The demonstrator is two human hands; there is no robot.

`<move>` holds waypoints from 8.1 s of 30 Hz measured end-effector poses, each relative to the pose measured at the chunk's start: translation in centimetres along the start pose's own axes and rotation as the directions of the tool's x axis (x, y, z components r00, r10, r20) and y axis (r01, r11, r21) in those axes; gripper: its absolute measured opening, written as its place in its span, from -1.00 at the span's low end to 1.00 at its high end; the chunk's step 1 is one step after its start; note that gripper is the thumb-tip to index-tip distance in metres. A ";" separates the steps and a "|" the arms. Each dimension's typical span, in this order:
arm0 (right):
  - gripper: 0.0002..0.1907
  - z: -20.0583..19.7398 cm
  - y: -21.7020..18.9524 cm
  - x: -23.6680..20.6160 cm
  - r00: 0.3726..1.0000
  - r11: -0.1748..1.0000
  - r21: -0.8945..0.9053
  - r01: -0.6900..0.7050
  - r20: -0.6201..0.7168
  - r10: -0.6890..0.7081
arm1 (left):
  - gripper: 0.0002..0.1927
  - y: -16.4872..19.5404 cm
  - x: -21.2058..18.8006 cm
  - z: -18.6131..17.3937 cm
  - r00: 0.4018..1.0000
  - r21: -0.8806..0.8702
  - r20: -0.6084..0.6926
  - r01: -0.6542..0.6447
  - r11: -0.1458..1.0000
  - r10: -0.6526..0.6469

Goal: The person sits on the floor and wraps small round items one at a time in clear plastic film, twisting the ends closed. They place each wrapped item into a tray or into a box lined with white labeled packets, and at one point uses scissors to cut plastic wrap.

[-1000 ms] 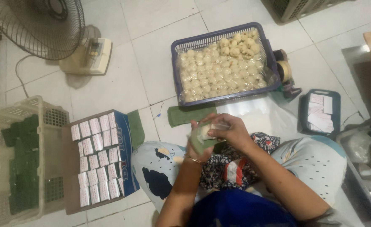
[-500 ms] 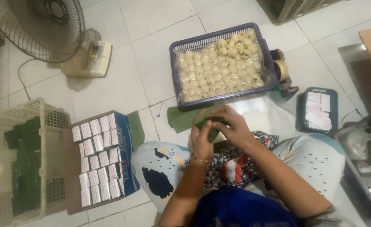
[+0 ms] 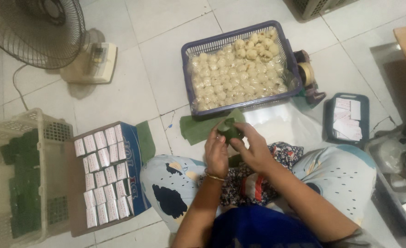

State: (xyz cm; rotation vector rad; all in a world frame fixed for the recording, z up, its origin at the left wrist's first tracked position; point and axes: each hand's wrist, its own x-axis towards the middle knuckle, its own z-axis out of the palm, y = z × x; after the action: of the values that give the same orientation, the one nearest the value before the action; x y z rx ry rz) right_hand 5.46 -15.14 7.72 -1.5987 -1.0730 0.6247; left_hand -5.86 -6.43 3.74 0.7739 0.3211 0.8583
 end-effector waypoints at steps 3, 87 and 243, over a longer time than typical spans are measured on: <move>-0.54 -0.5 1.2 0.5 0.987 0.951 0.265 -0.161 0.019 0.162 | -0.53 -0.9 0.8 -1.3 0.992 0.242 -0.120 0.058 0.969 -0.029; -0.78 -12.7 13.4 1.0 0.944 0.752 -0.588 -0.299 -0.298 0.143 | -0.55 -4.0 0.0 -6.5 0.721 0.117 -0.550 0.566 0.816 -0.421; -0.29 0.2 1.4 4.4 0.879 0.879 0.373 -0.296 0.468 0.097 | -0.55 7.6 -3.7 -1.4 0.981 0.822 0.052 -0.147 0.549 0.186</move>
State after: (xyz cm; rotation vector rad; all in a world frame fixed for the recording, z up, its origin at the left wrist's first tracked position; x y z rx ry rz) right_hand 7.83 -11.22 6.90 -1.2032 -0.9927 1.3217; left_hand -13.14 -5.52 8.12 1.7062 0.7287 0.8904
